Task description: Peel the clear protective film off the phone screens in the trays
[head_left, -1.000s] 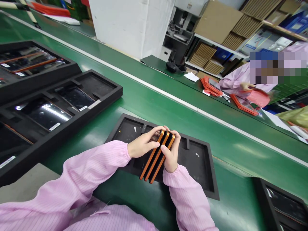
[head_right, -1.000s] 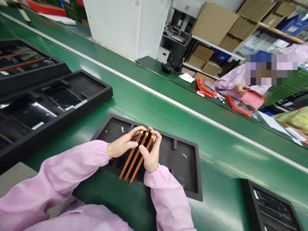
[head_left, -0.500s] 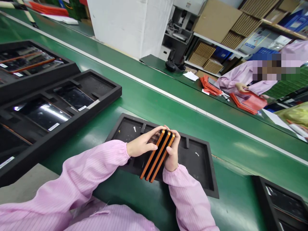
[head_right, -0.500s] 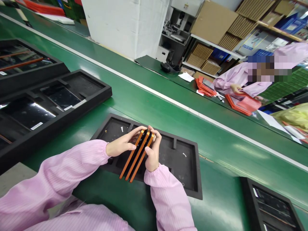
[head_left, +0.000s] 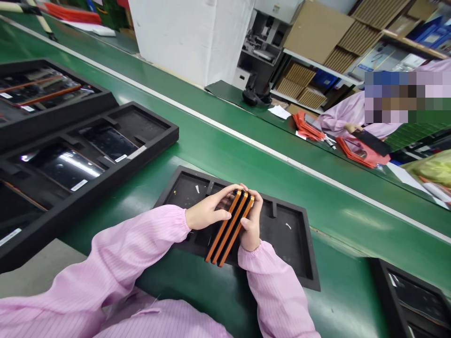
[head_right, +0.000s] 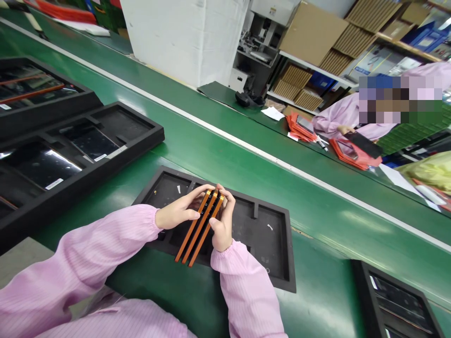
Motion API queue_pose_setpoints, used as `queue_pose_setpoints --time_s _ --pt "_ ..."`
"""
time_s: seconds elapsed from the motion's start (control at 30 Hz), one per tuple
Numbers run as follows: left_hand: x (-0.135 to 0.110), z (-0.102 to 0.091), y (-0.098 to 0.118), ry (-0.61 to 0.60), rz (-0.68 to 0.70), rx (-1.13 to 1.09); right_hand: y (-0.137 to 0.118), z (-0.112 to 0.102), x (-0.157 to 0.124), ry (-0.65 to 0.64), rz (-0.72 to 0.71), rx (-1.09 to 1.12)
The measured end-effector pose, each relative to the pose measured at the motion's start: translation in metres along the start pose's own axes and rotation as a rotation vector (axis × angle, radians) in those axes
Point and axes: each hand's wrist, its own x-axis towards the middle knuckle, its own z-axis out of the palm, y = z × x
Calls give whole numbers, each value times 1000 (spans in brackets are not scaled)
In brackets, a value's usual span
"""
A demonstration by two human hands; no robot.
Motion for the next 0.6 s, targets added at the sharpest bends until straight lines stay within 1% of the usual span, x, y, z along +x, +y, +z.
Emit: queue_pose_setpoints --time_s 0.13,0.27,0.43,0.6 --pt "0 0 0 -5 14 16 0 0 0 -10 6 6" --pt "1 1 0 -12 31 3 -1 1 1 6 15 8" --pt "0 1 1 3 13 -30 -1 1 2 1 2 -7" --pt "0 0 1 -5 24 5 -4 2 2 -10 -31 -107"
